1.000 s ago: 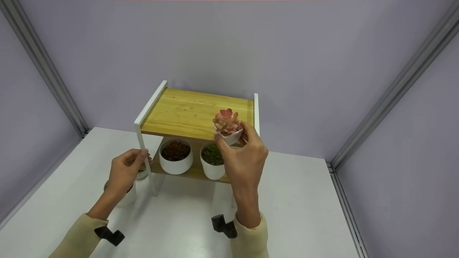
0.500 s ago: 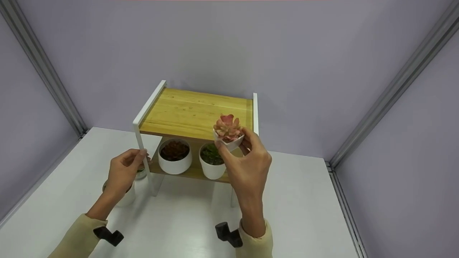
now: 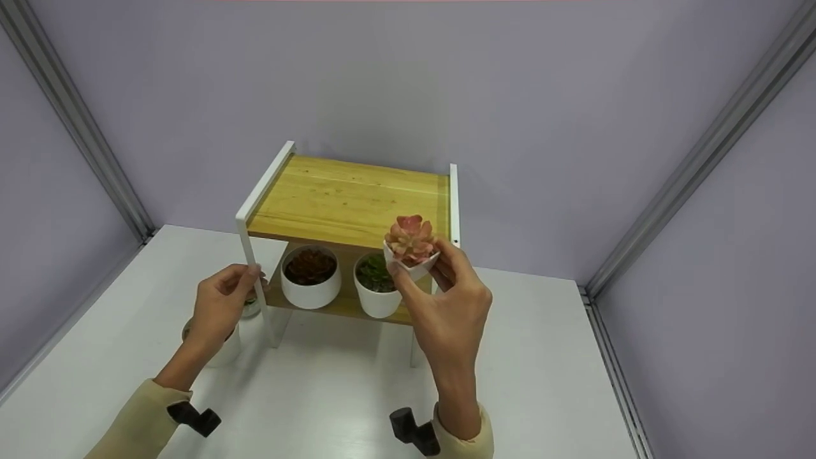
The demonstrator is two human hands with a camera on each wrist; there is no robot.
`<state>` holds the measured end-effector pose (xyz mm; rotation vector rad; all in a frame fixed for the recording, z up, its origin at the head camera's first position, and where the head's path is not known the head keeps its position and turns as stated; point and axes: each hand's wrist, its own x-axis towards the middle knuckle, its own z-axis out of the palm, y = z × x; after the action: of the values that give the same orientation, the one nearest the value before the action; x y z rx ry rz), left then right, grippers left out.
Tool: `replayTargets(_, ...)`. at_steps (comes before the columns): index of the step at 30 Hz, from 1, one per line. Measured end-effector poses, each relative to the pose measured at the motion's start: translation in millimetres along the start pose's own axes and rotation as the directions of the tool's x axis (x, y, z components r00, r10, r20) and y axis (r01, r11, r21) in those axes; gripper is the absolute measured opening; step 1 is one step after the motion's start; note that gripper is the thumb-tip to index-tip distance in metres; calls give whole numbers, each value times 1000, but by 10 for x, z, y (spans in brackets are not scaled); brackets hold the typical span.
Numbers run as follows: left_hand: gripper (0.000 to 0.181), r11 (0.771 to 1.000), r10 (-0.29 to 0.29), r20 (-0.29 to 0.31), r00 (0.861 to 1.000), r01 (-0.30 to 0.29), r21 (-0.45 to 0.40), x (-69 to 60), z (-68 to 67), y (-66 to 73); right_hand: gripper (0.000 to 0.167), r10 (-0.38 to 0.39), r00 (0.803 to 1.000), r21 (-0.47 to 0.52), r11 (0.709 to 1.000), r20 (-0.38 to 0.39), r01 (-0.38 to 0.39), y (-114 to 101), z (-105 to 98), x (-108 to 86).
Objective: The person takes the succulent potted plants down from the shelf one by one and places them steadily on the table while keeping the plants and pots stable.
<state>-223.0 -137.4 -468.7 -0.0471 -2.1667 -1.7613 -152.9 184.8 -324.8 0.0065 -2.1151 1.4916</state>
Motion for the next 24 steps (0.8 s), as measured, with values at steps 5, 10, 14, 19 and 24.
replayTargets(5, 34, 1000, -8, 5, 1000, 8, 6, 3, 3, 6, 56, 13, 1000, 21, 1000, 16, -13, 35, -52, -34)
replayTargets(10, 34, 1000, -15, 9, 1000, 15, 24, 3, 1, 6, 54, 19, 999, 56, 998, 26, -21, 67, -97, -65)
replayTargets(14, 35, 1000, -8, 4, 1000, 8, 31, 2, 2, 5, 55, 18, 999, 57, 998, 28, -20, 78, -122, -91)
replayTargets(19, 35, 999, 3, -4, 1000, -3, 46, -2, 7, 1, 55, 17, 999, 70, 997, 27, -19, 78, -149, -138)
replayTargets(24, 35, 998, 12, -7, 1000, -12, 63, -1, 6, 0, 54, 33, 999, 77, 996, 26, -35, 101, -186, -194)
